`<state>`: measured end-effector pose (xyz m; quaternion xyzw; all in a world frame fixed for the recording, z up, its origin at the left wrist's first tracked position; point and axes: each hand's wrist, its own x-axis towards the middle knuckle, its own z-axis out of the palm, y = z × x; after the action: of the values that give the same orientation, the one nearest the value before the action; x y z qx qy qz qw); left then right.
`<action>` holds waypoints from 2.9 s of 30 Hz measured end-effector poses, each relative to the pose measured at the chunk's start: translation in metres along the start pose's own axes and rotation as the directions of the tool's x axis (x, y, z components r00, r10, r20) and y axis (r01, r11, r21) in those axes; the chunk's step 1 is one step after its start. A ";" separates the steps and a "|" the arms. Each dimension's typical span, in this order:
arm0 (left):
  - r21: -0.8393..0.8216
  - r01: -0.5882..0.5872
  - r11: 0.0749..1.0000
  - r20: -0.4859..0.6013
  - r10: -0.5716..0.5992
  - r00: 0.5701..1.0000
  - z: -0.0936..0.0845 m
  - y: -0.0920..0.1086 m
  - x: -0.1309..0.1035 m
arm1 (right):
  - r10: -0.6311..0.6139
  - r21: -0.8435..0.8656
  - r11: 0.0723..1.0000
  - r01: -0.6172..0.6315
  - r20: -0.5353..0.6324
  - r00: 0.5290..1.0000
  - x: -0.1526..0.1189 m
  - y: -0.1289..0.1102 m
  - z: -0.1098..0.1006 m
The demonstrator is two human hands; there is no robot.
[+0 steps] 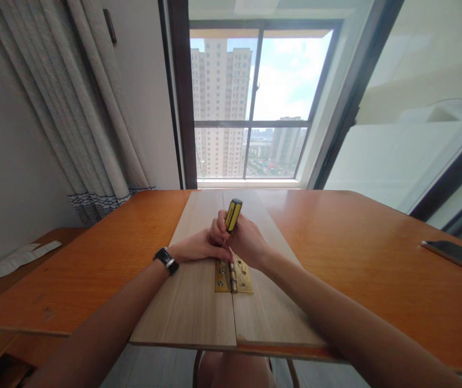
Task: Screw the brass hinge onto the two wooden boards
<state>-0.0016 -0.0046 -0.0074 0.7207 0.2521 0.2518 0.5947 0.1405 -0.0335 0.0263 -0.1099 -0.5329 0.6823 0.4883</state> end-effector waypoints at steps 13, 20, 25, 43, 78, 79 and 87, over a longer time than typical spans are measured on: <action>0.018 -0.006 1.000 0.018 0.005 1.000 -0.001 -0.002 0.001 | 0.020 0.140 0.990 -0.017 -0.017 1.000 -0.001 -0.003 -0.001; 0.024 0.005 1.000 0.014 -0.006 1.000 -0.003 -0.003 0.001 | -0.031 0.027 0.999 0.034 -0.082 0.996 0.001 0.002 -0.002; 0.039 0.008 0.999 0.039 -0.009 0.999 -0.004 -0.003 0.001 | 0.029 0.055 0.998 -0.024 -0.089 0.996 0.000 -0.003 0.003; -0.065 -0.038 0.997 0.055 0.041 0.998 -0.012 -0.012 0.003 | 0.037 0.148 0.988 -0.039 0.017 0.999 -0.001 -0.004 -0.001; -0.030 -0.016 0.999 0.036 0.017 0.999 -0.009 -0.008 0.001 | -0.003 0.059 0.998 -0.001 0.064 0.998 -0.003 -0.001 -0.007; -0.022 -0.015 1.000 0.038 0.015 0.999 -0.009 -0.008 0.001 | -0.003 0.051 0.999 0.000 0.057 0.998 -0.003 -0.001 -0.006; 0.021 -0.020 1.000 0.048 0.019 0.999 -0.011 -0.006 0.002 | 0.026 0.038 0.999 -0.024 -0.062 0.998 -0.001 -0.002 -0.002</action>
<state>-0.0078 0.0055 -0.0119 0.7353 0.2333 0.2376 0.5903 0.1437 -0.0331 0.0269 -0.1286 -0.5034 0.6943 0.4979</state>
